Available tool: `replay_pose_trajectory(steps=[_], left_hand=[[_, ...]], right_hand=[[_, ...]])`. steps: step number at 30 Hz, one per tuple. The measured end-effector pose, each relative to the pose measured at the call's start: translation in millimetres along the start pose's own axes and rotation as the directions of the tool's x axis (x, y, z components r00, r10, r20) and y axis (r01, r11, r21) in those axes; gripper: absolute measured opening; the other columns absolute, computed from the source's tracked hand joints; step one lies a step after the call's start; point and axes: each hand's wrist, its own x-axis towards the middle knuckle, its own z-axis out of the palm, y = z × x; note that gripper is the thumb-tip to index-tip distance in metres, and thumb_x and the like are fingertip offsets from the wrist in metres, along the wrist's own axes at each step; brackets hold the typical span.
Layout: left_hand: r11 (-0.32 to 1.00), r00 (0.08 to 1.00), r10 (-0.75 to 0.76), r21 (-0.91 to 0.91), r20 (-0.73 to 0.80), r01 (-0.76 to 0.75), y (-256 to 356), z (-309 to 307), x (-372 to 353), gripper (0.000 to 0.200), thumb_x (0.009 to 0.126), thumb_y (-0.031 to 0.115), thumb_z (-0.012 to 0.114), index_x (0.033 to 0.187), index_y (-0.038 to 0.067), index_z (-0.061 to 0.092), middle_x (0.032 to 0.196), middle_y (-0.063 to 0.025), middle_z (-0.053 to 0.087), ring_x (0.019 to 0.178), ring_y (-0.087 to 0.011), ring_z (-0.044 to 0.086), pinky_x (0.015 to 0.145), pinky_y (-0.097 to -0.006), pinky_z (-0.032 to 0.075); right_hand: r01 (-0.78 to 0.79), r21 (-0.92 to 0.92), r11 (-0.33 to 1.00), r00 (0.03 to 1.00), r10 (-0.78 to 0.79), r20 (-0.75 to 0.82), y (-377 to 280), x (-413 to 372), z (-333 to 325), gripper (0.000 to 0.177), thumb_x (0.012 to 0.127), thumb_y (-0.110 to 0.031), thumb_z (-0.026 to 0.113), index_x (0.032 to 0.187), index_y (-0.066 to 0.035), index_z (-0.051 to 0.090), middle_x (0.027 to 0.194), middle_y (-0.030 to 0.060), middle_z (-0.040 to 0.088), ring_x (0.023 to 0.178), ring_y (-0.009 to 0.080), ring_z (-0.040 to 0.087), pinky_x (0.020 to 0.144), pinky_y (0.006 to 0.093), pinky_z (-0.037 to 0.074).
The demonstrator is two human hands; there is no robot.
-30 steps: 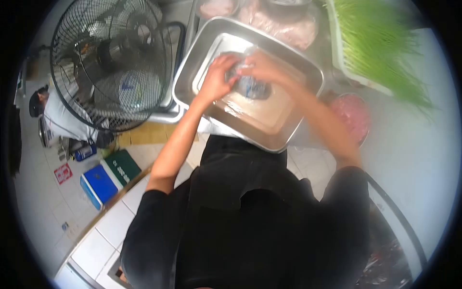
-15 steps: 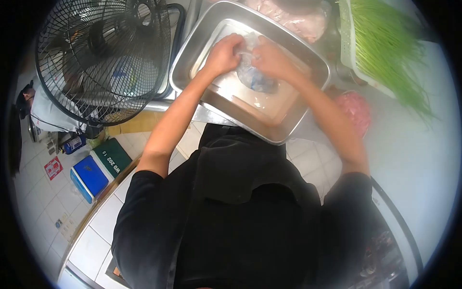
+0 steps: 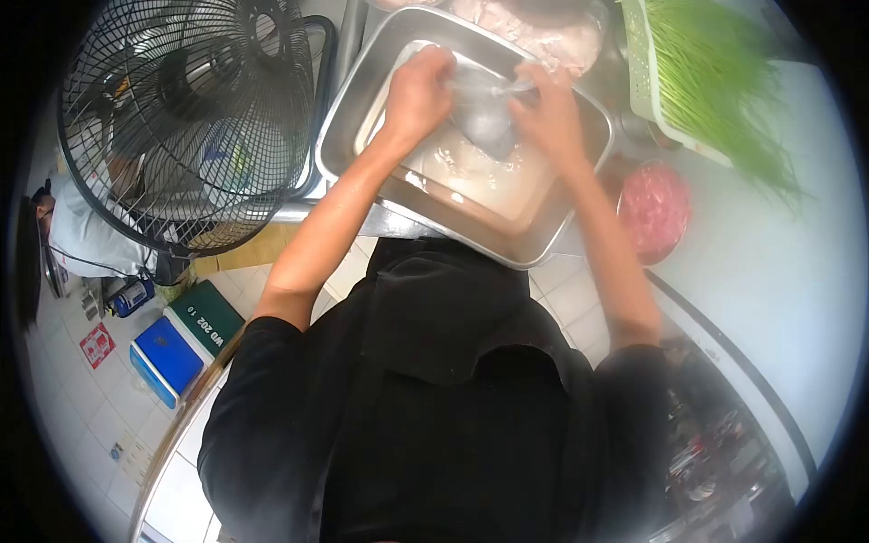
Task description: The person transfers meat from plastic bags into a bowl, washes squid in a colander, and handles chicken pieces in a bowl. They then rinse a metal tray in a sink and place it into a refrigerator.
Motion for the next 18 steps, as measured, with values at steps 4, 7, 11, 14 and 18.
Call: replay_pose_trajectory(steps=[4, 7, 11, 14, 18], left_hand=[[0.995, 0.996, -0.090, -0.038, -0.030, 0.089, -3, -9, 9, 0.019, 0.057, -0.009, 0.054, 0.071, 0.003, 0.048, 0.069, -0.0154, 0.052, 0.067, -0.0370, 0.053, 0.059, -0.0420, 0.040], [0.999, 0.997, -0.050, 0.004, -0.059, 0.051, -8, -12, 13, 0.018, 0.057, -0.008, 0.054, 0.069, 0.002, 0.047, 0.069, -0.0157, 0.054, 0.064, -0.0371, 0.052, 0.057, -0.0411, 0.040], [0.999, 0.997, -0.004, 0.047, -0.078, 0.007, -14, -17, 10, 0.018, 0.057, -0.009, 0.055, 0.070, 0.002, 0.047, 0.069, -0.0160, 0.053, 0.064, -0.0380, 0.052, 0.058, -0.0412, 0.040], [0.995, 0.996, -0.061, 0.074, -0.072, 0.066, -15, -30, 12, 0.017, 0.057, -0.009, 0.055, 0.069, 0.001, 0.048, 0.069, -0.0162, 0.052, 0.064, -0.0365, 0.053, 0.058, -0.0406, 0.041], [0.983, 0.981, -0.158, 0.077, -0.112, 0.167, -35, -37, 8, 0.016, 0.058, -0.009, 0.055, 0.069, 0.000, 0.048, 0.066, -0.0168, 0.052, 0.062, -0.0346, 0.053, 0.057, -0.0395, 0.041]], right_hand=[[0.314, -0.149, 0.938, 0.949, -0.315, 0.017, -33, -14, 2, 0.046, 0.068, -0.010, 0.064, 0.114, -0.016, 0.056, 0.131, 0.0160, 0.036, 0.114, 0.0372, 0.041, 0.091, 0.0424, 0.040], [0.448, -0.274, 0.851, 0.894, -0.424, 0.144, -42, -15, 25, 0.051, 0.068, -0.011, 0.064, 0.117, -0.019, 0.053, 0.132, 0.0159, 0.036, 0.119, 0.0354, 0.038, 0.092, 0.0463, 0.038], [0.376, -0.334, 0.864, 0.923, -0.316, 0.221, -45, 2, 53, 0.050, 0.068, -0.015, 0.065, 0.116, -0.018, 0.052, 0.131, 0.0153, 0.037, 0.120, 0.0332, 0.037, 0.091, 0.0476, 0.036], [0.404, -0.265, 0.876, 0.894, -0.315, 0.320, -54, 9, 45, 0.041, 0.072, -0.021, 0.064, 0.112, -0.015, 0.055, 0.130, 0.0127, 0.040, 0.123, 0.0366, 0.033, 0.091, 0.0478, 0.036], [0.520, -0.238, 0.820, 0.849, -0.465, 0.251, -31, 11, 54, 0.030, 0.073, -0.023, 0.065, 0.100, -0.013, 0.057, 0.127, 0.0109, 0.043, 0.121, 0.0344, 0.036, 0.089, 0.0463, 0.037]])
